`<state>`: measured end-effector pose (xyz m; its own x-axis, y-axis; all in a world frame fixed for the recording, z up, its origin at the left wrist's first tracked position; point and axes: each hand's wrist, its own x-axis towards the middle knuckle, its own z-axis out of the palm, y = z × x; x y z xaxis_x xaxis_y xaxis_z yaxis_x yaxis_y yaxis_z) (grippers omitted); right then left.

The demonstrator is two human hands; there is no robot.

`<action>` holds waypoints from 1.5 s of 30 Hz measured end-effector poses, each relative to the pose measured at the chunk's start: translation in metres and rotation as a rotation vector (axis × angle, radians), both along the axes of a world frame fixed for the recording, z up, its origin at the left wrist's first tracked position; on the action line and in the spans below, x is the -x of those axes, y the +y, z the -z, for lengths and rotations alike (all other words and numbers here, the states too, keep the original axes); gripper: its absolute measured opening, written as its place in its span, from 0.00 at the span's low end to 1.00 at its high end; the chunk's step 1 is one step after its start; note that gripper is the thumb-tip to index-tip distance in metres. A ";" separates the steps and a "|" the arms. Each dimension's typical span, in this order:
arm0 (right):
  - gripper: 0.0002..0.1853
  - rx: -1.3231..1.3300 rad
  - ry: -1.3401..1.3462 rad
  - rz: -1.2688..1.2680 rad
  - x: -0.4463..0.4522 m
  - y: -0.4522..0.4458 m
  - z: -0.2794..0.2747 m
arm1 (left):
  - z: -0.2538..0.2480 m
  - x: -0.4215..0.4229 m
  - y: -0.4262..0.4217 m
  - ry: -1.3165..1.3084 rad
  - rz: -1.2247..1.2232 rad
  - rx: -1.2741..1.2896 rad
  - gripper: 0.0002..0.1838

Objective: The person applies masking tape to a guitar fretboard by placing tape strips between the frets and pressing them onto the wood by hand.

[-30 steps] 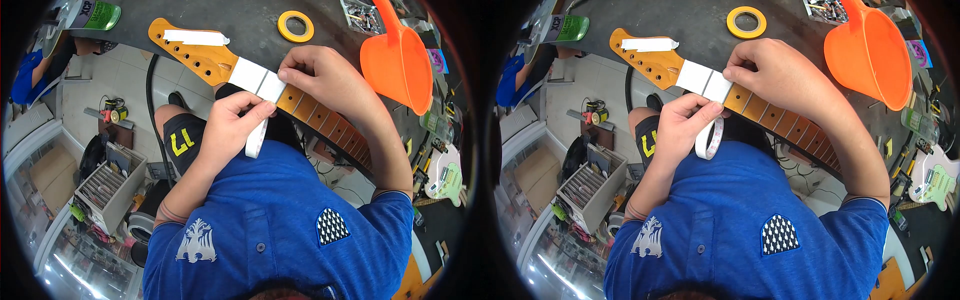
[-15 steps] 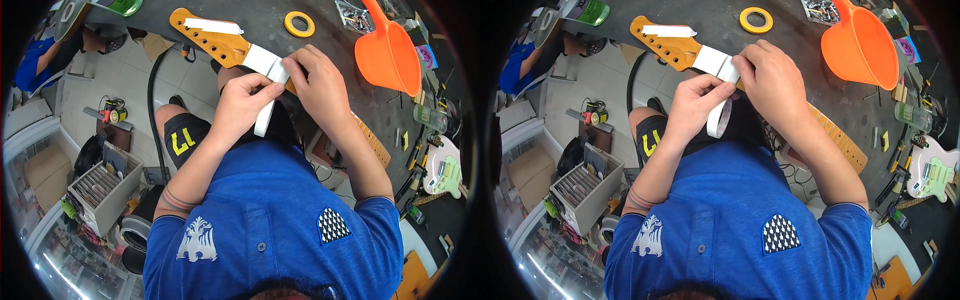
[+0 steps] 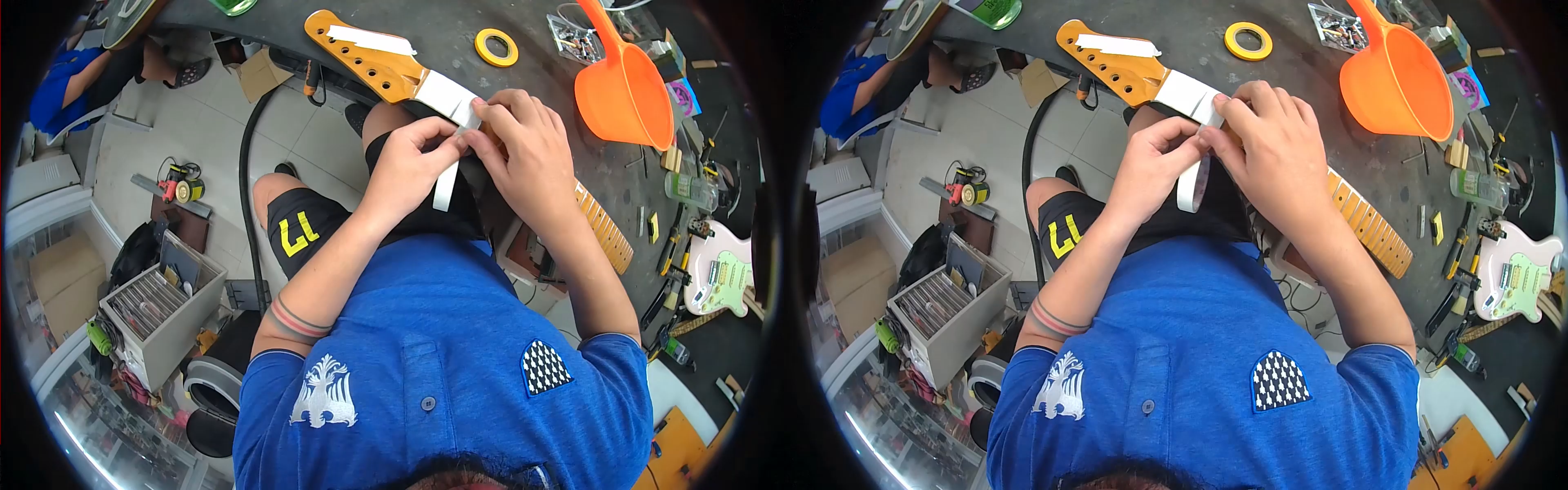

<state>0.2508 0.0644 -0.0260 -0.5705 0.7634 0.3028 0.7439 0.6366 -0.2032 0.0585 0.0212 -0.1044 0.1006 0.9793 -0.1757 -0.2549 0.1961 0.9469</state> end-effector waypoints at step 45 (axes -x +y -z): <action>0.09 1.051 0.437 0.074 -0.040 0.027 -0.052 | -0.058 0.010 -0.014 0.247 0.222 -0.343 0.36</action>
